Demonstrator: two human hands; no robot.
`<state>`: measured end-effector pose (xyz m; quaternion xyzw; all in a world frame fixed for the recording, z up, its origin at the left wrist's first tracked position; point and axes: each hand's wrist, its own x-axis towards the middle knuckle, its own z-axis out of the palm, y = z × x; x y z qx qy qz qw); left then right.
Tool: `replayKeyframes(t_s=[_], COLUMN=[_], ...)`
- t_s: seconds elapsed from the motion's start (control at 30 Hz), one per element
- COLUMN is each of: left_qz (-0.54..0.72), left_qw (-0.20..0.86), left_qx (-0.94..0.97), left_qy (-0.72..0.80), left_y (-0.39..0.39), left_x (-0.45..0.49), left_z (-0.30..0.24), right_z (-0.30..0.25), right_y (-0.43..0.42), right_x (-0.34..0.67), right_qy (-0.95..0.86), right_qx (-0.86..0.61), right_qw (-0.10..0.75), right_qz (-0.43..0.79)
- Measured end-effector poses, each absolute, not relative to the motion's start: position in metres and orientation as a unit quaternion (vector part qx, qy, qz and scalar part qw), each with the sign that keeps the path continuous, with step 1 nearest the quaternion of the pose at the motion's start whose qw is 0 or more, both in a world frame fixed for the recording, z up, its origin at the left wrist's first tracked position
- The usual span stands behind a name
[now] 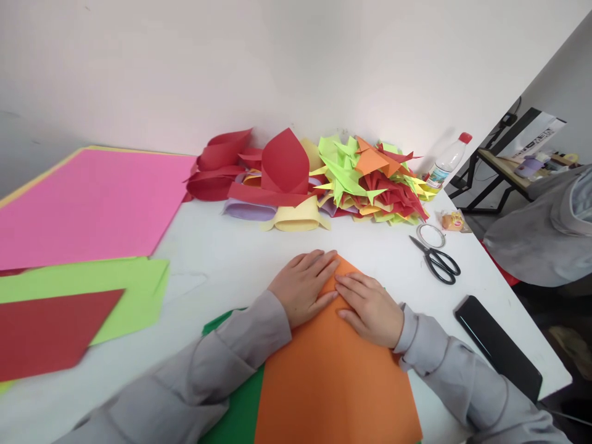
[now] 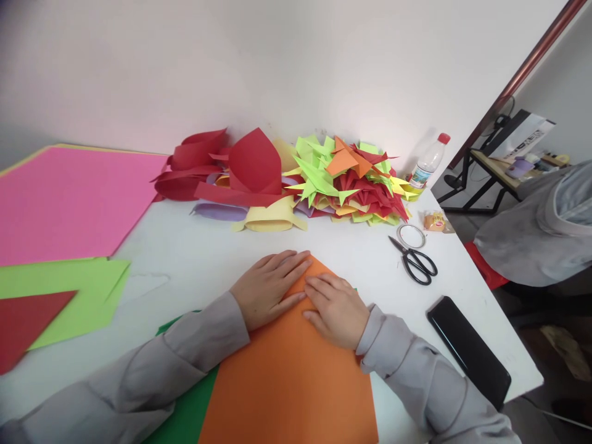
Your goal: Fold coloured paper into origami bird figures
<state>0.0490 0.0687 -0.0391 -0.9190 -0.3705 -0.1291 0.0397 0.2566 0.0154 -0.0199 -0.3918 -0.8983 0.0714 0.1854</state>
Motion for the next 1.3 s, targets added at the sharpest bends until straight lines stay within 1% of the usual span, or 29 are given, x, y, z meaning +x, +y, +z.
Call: replayKeyframes(t_s=[0.1,0.3,0.43,0.57,0.8,1.13,1.3], left_qz=[-0.135,-0.149,-0.131,-0.117,-0.107,-0.106,-0.096], left_qw=[0.034,0.037,0.039,0.044,0.038,0.05,0.038], left_qx=[-0.919,-0.919,-0.92,-0.92,-0.918,-0.916,-0.917], left_qy=[-0.368,-0.362,-0.366,-0.372,-0.38,-0.383,-0.385], left_y=[0.07,0.07,0.069,0.07,0.072,0.071,0.071], left_x=[0.048,0.047,0.048,0.047,0.046,0.047,0.047], left_z=[-0.042,-0.047,-0.046,-0.045,-0.049,-0.048,-0.046], right_z=[-0.019,-0.016,-0.017,-0.019,-0.019,-0.019,-0.02], right_y=[0.016,0.016,0.011,0.009,0.011,0.01,0.007], right_x=[0.256,0.254,0.251,0.251,0.255,0.255,0.255], right_qy=[-0.901,-0.901,-0.891,-0.886,-0.894,-0.897,-0.899], right_qx=[-0.392,-0.395,-0.438,-0.455,-0.441,-0.435,-0.43], right_qw=[0.169,0.171,0.117,0.08,0.067,0.069,0.073], right_qz=[0.071,0.06,0.028,0.034,0.044,0.046,0.039])
